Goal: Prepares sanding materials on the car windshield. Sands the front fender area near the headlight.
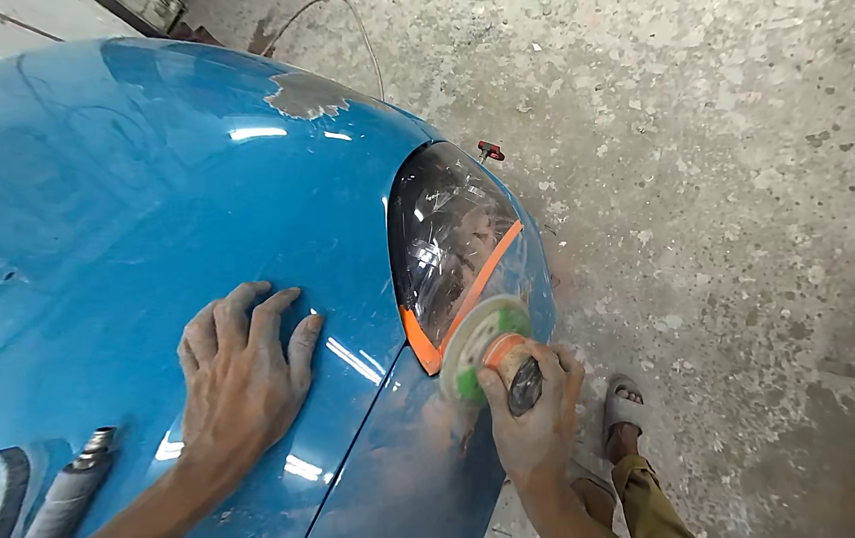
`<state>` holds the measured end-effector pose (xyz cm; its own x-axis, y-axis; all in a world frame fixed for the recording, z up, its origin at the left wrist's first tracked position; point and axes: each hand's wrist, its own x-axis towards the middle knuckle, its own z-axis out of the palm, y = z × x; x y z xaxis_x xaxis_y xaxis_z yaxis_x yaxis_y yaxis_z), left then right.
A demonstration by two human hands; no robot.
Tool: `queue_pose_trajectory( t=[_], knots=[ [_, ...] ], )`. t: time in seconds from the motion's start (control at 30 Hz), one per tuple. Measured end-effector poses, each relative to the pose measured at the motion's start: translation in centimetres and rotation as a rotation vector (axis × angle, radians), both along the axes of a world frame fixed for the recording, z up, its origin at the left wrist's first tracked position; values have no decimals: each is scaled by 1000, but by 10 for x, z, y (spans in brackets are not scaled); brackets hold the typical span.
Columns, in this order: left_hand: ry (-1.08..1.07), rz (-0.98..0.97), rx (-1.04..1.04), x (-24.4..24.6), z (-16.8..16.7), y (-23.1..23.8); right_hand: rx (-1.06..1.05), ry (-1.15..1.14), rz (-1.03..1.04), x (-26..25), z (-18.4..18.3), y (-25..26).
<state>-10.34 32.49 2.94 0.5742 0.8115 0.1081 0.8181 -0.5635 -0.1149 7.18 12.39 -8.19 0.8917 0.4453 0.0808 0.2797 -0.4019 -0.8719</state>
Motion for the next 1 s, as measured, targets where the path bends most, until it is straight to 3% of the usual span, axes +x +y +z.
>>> queue_pose_trajectory(
  t=[0.33, 0.5, 1.0],
  knots=[
    [-4, -4, 12, 0, 0, 2, -8, 99, 459, -60, 45, -70],
    [-1, 13, 12, -1, 0, 1, -73, 114, 467, -37, 53, -46],
    [-5, -2, 36, 0, -1, 2, -258, 220, 679, -9, 56, -63]
  ],
)
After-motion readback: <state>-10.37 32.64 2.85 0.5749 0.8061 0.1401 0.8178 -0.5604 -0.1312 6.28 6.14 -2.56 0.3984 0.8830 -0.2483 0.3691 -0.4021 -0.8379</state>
